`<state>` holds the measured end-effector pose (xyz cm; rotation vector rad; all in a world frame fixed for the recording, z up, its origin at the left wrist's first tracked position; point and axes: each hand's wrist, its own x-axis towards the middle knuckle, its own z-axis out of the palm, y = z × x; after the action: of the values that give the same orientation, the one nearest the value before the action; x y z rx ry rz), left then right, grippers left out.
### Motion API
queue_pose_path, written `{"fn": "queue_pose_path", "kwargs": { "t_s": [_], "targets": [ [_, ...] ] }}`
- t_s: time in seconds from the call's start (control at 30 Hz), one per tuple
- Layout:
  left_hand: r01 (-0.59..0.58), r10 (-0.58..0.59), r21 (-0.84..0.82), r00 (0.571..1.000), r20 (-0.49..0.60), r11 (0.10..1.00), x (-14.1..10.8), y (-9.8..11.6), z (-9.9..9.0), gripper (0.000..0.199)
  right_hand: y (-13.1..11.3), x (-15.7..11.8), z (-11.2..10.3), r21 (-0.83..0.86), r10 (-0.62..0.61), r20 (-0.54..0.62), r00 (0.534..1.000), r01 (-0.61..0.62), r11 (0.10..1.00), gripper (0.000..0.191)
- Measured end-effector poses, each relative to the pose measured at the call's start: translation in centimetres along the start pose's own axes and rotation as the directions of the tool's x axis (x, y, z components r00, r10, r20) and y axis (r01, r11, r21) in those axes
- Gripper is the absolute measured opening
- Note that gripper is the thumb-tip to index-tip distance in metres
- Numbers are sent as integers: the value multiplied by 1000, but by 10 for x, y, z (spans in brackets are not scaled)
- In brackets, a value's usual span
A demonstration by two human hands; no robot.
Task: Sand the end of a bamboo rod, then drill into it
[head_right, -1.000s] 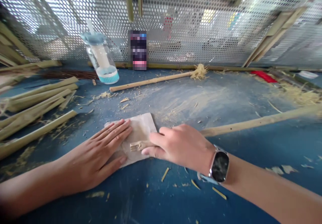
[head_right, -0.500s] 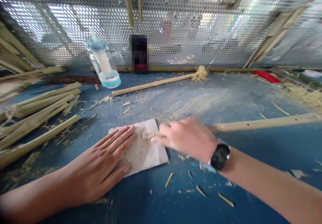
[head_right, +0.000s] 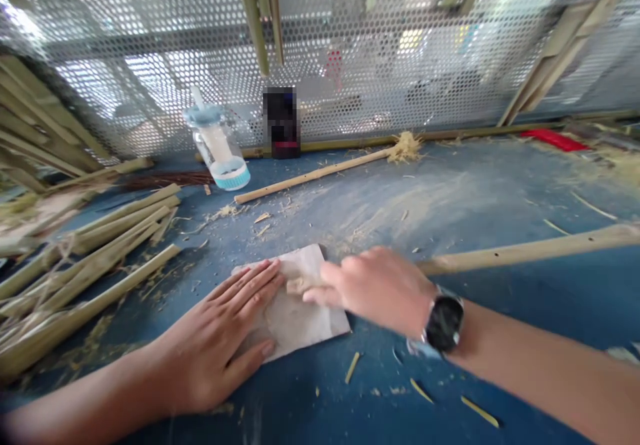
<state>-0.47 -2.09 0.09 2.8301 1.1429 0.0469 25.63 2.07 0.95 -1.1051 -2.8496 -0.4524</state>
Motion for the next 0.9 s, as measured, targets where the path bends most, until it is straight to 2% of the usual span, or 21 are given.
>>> {"fn": "queue_pose_path", "kwargs": {
  "t_s": [0.1,0.2,0.27,0.4,0.57,0.7,0.73,0.8,0.9],
  "targets": [
    [6,-6,4,1000,-7,1000,0,-1,-2,71,-3,-1,-2,-41,26,-2,1000,-26,999,48],
    [-4,4,0,1000,-14,1000,-1,-1,-3,72,-12,-4,-5,37,-47,-36,998,48,998,46],
    [-9,9,5,1000,-12,1000,-1,-1,-3,71,-11,-2,-6,66,-38,-4,999,38,997,48],
    [-11,11,30,1000,-21,1000,0,-2,-4,70,0,5,-9,-16,62,111,992,-60,998,50],
    [-36,37,29,998,-47,999,-1,-2,-2,73,-5,2,-13,59,-1,80,997,-4,998,49],
    [-25,26,29,998,-52,999,-3,-2,-1,74,3,7,-12,8,123,184,975,-126,992,50],
    [-21,22,29,998,-52,999,-3,-3,0,74,2,7,-13,-9,123,189,974,-123,992,46],
    [-19,20,28,999,-49,999,-3,-3,1,75,-5,6,-18,25,57,170,984,-62,998,40],
    [-22,23,25,999,-44,999,-2,-3,1,77,-10,3,-20,160,-22,147,989,-2,987,46]
  ]
}}
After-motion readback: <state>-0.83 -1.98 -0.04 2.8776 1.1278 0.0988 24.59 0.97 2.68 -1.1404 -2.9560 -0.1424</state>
